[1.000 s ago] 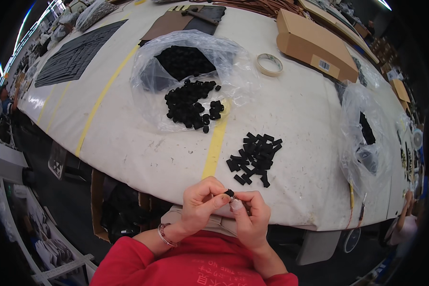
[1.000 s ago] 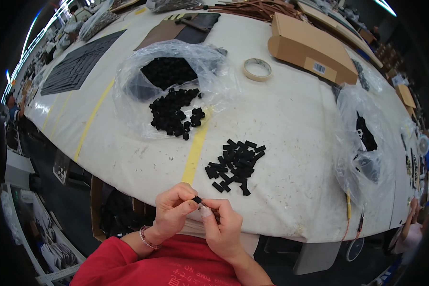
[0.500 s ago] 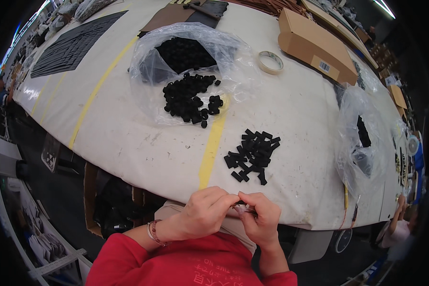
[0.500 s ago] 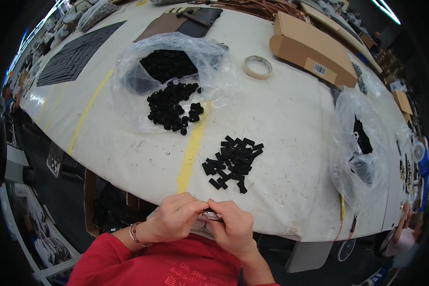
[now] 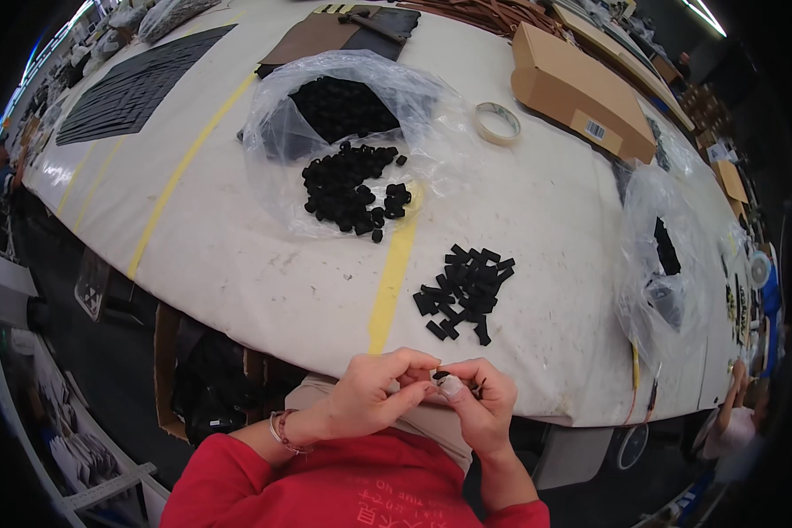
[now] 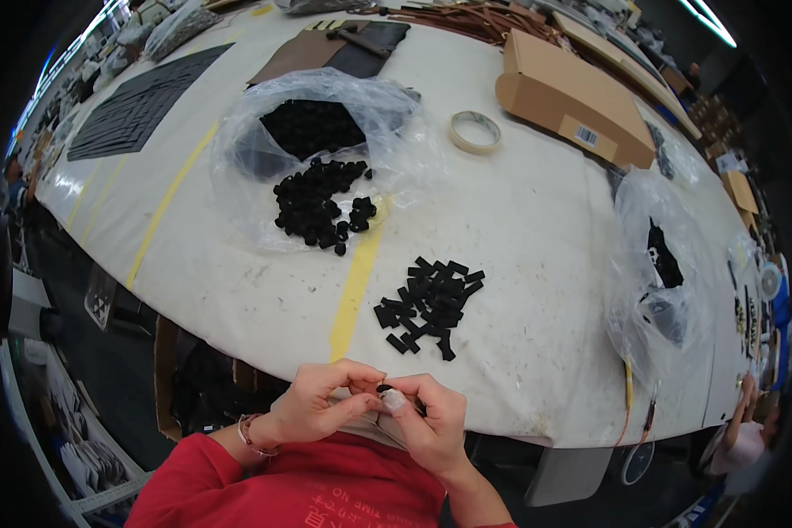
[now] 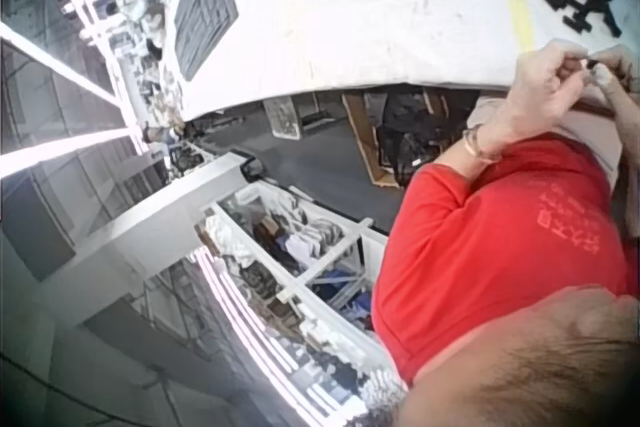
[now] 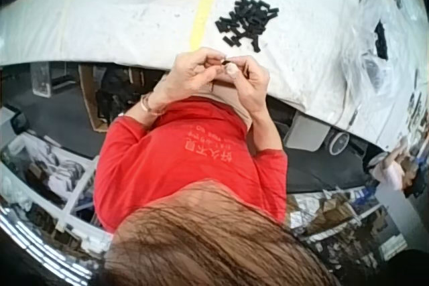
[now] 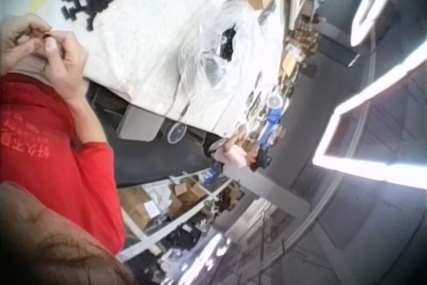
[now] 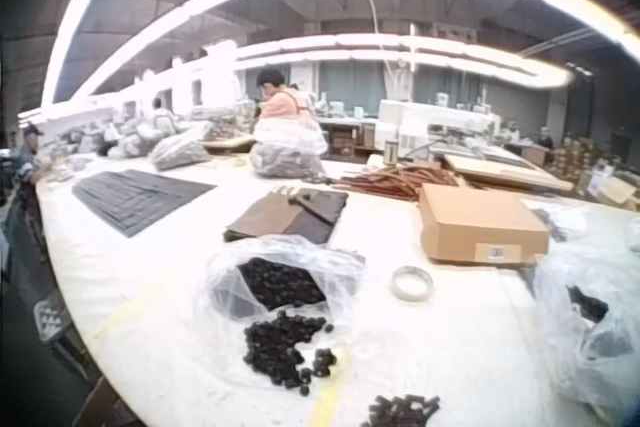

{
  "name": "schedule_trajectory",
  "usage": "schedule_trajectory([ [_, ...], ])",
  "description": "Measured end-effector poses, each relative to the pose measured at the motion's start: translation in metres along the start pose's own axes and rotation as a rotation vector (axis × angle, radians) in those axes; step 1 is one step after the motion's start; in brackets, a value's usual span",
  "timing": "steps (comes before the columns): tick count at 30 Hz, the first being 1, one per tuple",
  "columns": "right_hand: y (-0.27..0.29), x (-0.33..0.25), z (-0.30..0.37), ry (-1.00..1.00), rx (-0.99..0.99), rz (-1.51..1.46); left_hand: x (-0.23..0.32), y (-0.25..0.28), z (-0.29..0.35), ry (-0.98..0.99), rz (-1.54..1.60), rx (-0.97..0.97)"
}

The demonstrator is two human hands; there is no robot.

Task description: The person assembles small black plastic or rubber components on a work table using a small hand tool.

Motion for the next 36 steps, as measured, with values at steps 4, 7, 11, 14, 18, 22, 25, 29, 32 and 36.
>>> schedule_trajectory([
  [4, 0.001, -0.009, -0.004, 0.3, 0.101, 0.278, -0.017, 0.004, 0.0, 0.384, 0.717, 0.096],
  [7, 0.0, -0.009, -0.004, 0.338, 0.114, 0.32, -0.019, 0.001, 0.002, 0.319, 0.656, 0.097],
  [11, 0.0, -0.01, -0.004, 0.309, 0.093, 0.338, -0.019, -0.002, 0.007, 0.065, 0.24, 0.119],
  [14, 0.0, -0.012, -0.004, 0.279, 0.061, 0.32, -0.021, -0.001, 0.009, -0.038, 0.144, 0.113],
  [18, 0.0, -0.013, -0.004, 0.242, 0.049, 0.282, -0.026, 0.0, 0.009, -0.045, 0.144, 0.124],
  [22, -0.001, -0.014, -0.007, 0.367, 0.097, 0.293, -0.028, 0.0, 0.006, -0.029, 0.207, 0.106],
  [25, 0.0, -0.012, -0.006, 0.345, 0.067, 0.26, -0.031, 0.002, 0.006, 0.035, 0.349, 0.1],
  [29, 0.007, -0.009, -0.001, 0.186, 0.071, 0.112, -0.034, 0.005, 0.007, 0.101, 0.491, 0.076],
  [32, 0.025, -0.001, -0.002, 0.054, 0.228, 0.025, -0.032, 0.006, 0.005, -0.012, 0.559, -0.013],
  [36, 0.045, 0.02, -0.015, -0.128, 0.461, -0.116, -0.041, 0.006, -0.002, 0.102, 0.62, 0.166],
])
Point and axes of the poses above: each hand's wrist, its own z-axis away from the middle knuckle, its own y-axis out of the back of the hand, x = y × z, the point moved 3 cm from there along -z, towards the middle knuckle, and after that the axes turned 13 degrees about z, right-handed, at the moved point
